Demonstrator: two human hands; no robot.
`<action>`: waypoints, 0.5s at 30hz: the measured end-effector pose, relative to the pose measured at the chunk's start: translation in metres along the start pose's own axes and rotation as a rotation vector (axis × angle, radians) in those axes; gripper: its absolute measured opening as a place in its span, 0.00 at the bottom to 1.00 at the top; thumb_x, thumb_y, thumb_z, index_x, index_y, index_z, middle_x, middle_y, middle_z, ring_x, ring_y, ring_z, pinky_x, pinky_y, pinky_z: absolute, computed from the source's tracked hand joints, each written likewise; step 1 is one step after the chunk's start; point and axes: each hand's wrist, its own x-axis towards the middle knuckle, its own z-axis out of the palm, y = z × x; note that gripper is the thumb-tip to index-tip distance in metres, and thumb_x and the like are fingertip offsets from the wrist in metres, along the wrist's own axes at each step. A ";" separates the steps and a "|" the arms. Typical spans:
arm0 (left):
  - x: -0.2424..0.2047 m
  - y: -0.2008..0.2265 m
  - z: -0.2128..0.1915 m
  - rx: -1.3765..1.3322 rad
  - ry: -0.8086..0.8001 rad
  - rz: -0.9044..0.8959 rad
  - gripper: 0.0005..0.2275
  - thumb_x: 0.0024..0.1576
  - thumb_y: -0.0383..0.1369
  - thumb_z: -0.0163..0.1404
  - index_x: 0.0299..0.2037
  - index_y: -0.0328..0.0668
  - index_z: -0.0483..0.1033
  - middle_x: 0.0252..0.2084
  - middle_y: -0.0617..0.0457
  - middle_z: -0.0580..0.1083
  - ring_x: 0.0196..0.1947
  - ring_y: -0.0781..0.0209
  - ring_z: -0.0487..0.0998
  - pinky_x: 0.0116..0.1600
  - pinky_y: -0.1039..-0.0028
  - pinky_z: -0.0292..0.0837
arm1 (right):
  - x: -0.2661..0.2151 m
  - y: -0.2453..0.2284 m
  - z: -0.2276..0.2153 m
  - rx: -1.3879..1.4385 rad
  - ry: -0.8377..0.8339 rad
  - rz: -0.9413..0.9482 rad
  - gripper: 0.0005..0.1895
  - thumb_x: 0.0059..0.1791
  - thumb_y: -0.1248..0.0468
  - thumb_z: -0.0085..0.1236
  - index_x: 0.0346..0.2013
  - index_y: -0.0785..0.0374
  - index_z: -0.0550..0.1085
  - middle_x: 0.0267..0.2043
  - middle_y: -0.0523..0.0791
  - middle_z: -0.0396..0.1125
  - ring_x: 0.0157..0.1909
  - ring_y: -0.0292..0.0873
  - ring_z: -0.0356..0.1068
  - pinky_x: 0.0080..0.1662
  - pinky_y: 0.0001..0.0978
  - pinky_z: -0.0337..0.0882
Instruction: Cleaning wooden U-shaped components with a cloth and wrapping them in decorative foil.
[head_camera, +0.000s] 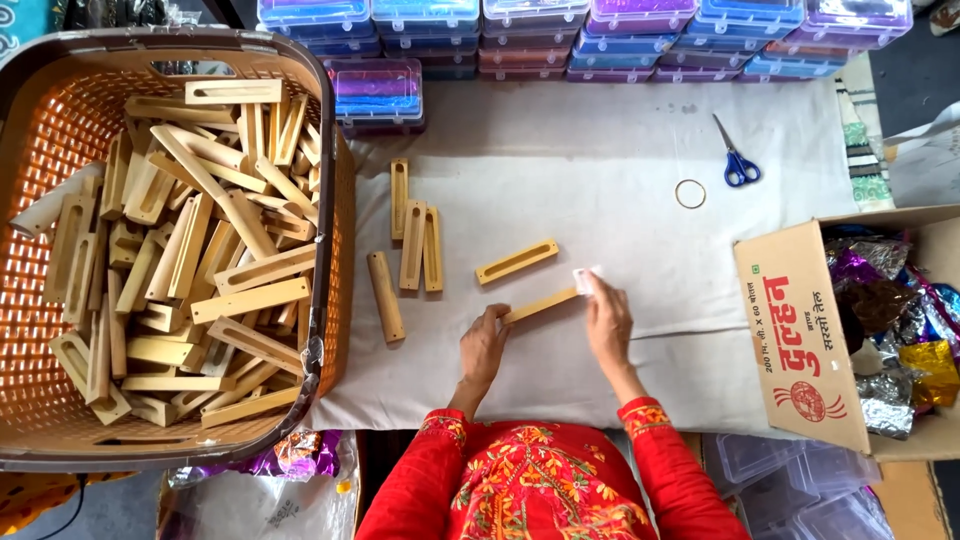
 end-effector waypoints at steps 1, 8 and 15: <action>0.000 0.001 -0.002 0.002 0.000 -0.004 0.13 0.57 0.30 0.60 0.48 0.49 0.72 0.41 0.55 0.80 0.42 0.52 0.81 0.44 0.63 0.76 | -0.011 -0.011 0.009 0.002 -0.004 0.000 0.28 0.50 0.75 0.51 0.65 0.57 0.70 0.59 0.48 0.71 0.53 0.52 0.70 0.54 0.42 0.72; 0.003 0.003 -0.010 -0.070 -0.093 -0.094 0.25 0.54 0.29 0.59 0.61 0.51 0.65 0.46 0.56 0.81 0.41 0.52 0.82 0.42 0.62 0.77 | -0.032 -0.019 0.033 -0.087 -0.323 -0.333 0.35 0.46 0.82 0.47 0.65 0.51 0.71 0.64 0.43 0.71 0.43 0.48 0.70 0.44 0.31 0.76; 0.001 0.013 -0.020 -0.091 -0.037 -0.063 0.13 0.54 0.32 0.62 0.49 0.48 0.79 0.44 0.55 0.79 0.40 0.55 0.83 0.43 0.68 0.78 | -0.003 0.015 -0.004 -0.113 -0.099 -0.071 0.27 0.49 0.75 0.55 0.60 0.47 0.76 0.63 0.36 0.70 0.49 0.50 0.69 0.54 0.37 0.72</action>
